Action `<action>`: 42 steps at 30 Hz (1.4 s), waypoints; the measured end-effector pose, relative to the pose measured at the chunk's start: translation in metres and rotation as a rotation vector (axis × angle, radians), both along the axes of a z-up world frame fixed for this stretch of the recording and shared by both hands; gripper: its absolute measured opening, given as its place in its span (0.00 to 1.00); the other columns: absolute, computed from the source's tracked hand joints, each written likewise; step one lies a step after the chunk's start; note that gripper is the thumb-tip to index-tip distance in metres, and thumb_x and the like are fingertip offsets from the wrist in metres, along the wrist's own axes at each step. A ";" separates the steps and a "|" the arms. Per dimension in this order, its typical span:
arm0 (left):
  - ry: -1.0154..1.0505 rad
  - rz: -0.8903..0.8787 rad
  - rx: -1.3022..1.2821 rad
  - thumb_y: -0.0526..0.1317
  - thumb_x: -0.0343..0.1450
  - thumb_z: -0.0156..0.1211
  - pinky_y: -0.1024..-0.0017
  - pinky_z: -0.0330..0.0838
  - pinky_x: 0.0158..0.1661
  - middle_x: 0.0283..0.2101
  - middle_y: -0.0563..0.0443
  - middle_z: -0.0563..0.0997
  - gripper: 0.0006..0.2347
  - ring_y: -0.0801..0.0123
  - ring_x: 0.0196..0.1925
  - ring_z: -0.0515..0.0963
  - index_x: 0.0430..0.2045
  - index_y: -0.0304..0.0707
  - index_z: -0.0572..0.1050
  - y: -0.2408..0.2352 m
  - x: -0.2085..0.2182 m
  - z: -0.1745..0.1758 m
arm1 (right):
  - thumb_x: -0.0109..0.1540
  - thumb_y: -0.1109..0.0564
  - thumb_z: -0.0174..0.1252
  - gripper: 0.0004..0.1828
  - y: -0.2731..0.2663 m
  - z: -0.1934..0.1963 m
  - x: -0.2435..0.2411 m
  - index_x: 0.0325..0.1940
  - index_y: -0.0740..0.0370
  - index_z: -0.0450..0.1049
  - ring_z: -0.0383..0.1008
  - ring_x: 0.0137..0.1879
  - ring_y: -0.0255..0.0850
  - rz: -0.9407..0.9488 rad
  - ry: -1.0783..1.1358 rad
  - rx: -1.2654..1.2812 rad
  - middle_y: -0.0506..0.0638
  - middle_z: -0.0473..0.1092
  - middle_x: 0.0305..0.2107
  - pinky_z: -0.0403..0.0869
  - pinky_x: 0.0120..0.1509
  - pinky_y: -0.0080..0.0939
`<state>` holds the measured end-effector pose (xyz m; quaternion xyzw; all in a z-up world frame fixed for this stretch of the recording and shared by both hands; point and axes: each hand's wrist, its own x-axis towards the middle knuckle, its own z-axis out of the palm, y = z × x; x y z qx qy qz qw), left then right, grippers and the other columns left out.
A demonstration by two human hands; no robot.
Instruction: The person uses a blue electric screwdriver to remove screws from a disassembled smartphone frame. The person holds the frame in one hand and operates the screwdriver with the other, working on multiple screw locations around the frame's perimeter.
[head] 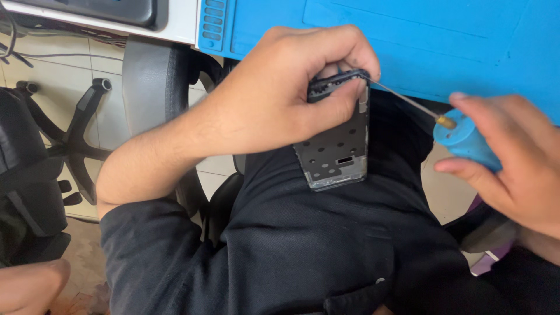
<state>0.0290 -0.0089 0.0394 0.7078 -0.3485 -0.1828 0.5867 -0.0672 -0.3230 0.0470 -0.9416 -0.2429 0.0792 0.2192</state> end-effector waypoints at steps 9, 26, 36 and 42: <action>0.106 -0.131 -0.103 0.30 0.79 0.62 0.78 0.77 0.55 0.46 0.55 0.81 0.06 0.78 0.49 0.81 0.47 0.32 0.73 0.003 0.013 -0.018 | 0.50 0.52 0.69 0.43 -0.023 -0.007 0.019 0.65 0.73 0.65 0.76 0.49 0.57 0.124 -0.048 0.061 0.65 0.73 0.45 0.74 0.53 0.50; -0.275 0.040 0.009 0.34 0.76 0.67 0.72 0.76 0.45 0.43 0.51 0.79 0.05 0.67 0.45 0.81 0.40 0.35 0.76 -0.011 -0.002 0.003 | 0.52 0.38 0.65 0.43 -0.009 0.006 0.018 0.67 0.59 0.69 0.73 0.25 0.39 0.106 0.083 -0.025 0.53 0.76 0.42 0.71 0.26 0.36; -0.350 0.018 0.111 0.33 0.73 0.65 0.71 0.77 0.45 0.48 0.48 0.76 0.05 0.63 0.46 0.81 0.40 0.35 0.78 -0.016 -0.009 0.009 | 0.54 0.37 0.61 0.43 -0.021 0.010 0.017 0.73 0.49 0.66 0.81 0.43 0.41 0.011 0.371 -0.003 0.47 0.77 0.49 0.78 0.42 0.39; -0.324 -0.021 0.114 0.31 0.72 0.63 0.70 0.78 0.48 0.47 0.50 0.76 0.05 0.64 0.47 0.82 0.37 0.34 0.74 -0.019 -0.009 0.006 | 0.54 0.33 0.60 0.44 -0.031 0.005 0.016 0.73 0.47 0.66 0.80 0.47 0.42 0.026 0.418 -0.051 0.48 0.76 0.53 0.78 0.46 0.40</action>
